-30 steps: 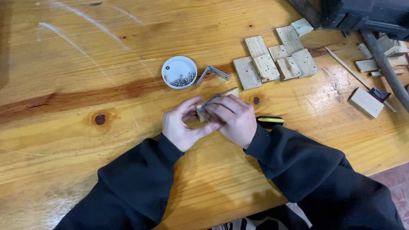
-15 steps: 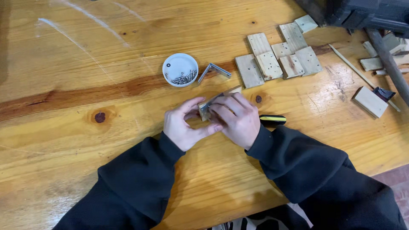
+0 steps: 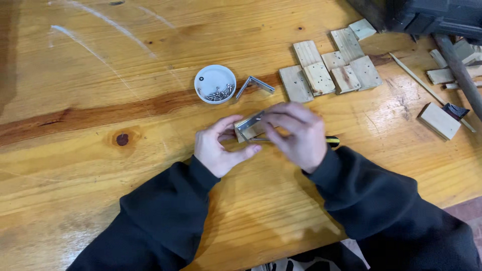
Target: The person assembles small wooden blocks with metal L-brackets using a screwdriver. They pick up screws, align the brackets to the wood, and tighten the screws to secure the joints. The process is repeated for multiple blocks on a wooden workbench.
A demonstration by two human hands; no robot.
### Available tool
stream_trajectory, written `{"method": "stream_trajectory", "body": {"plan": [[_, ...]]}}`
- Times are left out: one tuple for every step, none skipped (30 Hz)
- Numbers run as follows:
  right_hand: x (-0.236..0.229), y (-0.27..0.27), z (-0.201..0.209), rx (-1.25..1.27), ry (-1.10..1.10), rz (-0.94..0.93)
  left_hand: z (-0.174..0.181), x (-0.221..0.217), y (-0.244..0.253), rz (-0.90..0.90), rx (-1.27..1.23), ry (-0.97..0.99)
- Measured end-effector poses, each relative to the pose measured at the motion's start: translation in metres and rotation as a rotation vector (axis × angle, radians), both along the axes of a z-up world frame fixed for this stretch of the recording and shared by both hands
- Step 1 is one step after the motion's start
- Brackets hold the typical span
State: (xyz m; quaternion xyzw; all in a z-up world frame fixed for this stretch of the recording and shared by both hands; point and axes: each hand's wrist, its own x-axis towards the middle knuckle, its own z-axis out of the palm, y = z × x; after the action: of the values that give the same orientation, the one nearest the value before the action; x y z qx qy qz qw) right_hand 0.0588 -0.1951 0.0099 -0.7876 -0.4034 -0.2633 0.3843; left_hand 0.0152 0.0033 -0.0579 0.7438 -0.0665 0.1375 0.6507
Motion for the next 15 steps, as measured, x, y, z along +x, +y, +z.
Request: {"method": "stream_trajectory", "body": {"plan": [[-0.002, -0.002, 0.011, 0.0, 0.0, 0.003, 0.001, 0.0, 0.001, 0.003, 0.0, 0.0], [-0.004, -0.004, 0.022, 0.029, 0.035, -0.002, 0.003, -0.001, 0.003, -0.007, 0.027, -0.011], [-0.006, -0.005, 0.033, 0.06, 0.068, -0.007, 0.004, -0.001, 0.005, -0.016, 0.056, -0.024], [-0.004, -0.007, 0.037, 0.061, 0.067, -0.003, 0.006, -0.001, 0.007, -0.012, 0.057, -0.025], [-0.002, -0.01, 0.04, 0.062, 0.114, 0.005, 0.008, 0.0, 0.009, -0.025, 0.072, -0.018], [0.0, -0.013, 0.042, 0.064, 0.16, 0.014, 0.01, 0.001, 0.011, -0.038, 0.087, -0.011], [0.003, -0.012, 0.045, 0.064, 0.161, 0.014, 0.011, 0.002, 0.011, -0.038, 0.088, -0.009], [0.006, -0.011, 0.048, 0.039, 0.198, 0.044, 0.011, 0.003, 0.012, -0.048, 0.081, -0.009], [0.01, -0.01, 0.051, 0.013, 0.234, 0.075, 0.012, 0.004, 0.013, -0.057, 0.075, -0.009], [0.016, -0.009, 0.052, 0.014, 0.235, 0.076, 0.011, 0.004, 0.013, -0.057, 0.076, -0.008], [0.023, -0.006, 0.052, -0.024, 0.248, 0.107, 0.011, 0.004, 0.013, -0.062, 0.062, -0.011], [0.03, -0.004, 0.053, -0.062, 0.26, 0.139, 0.011, 0.005, 0.013, -0.067, 0.049, -0.014], [0.041, 0.0, 0.047, -0.06, 0.261, 0.142, 0.01, 0.005, 0.013, -0.065, 0.051, -0.012], [0.051, 0.005, 0.042, -0.11, 0.247, 0.154, 0.008, 0.005, 0.013, -0.062, 0.044, -0.005], [0.062, 0.009, 0.037, -0.163, 0.232, 0.165, 0.006, 0.005, 0.013, -0.059, 0.035, 0.002]]}}
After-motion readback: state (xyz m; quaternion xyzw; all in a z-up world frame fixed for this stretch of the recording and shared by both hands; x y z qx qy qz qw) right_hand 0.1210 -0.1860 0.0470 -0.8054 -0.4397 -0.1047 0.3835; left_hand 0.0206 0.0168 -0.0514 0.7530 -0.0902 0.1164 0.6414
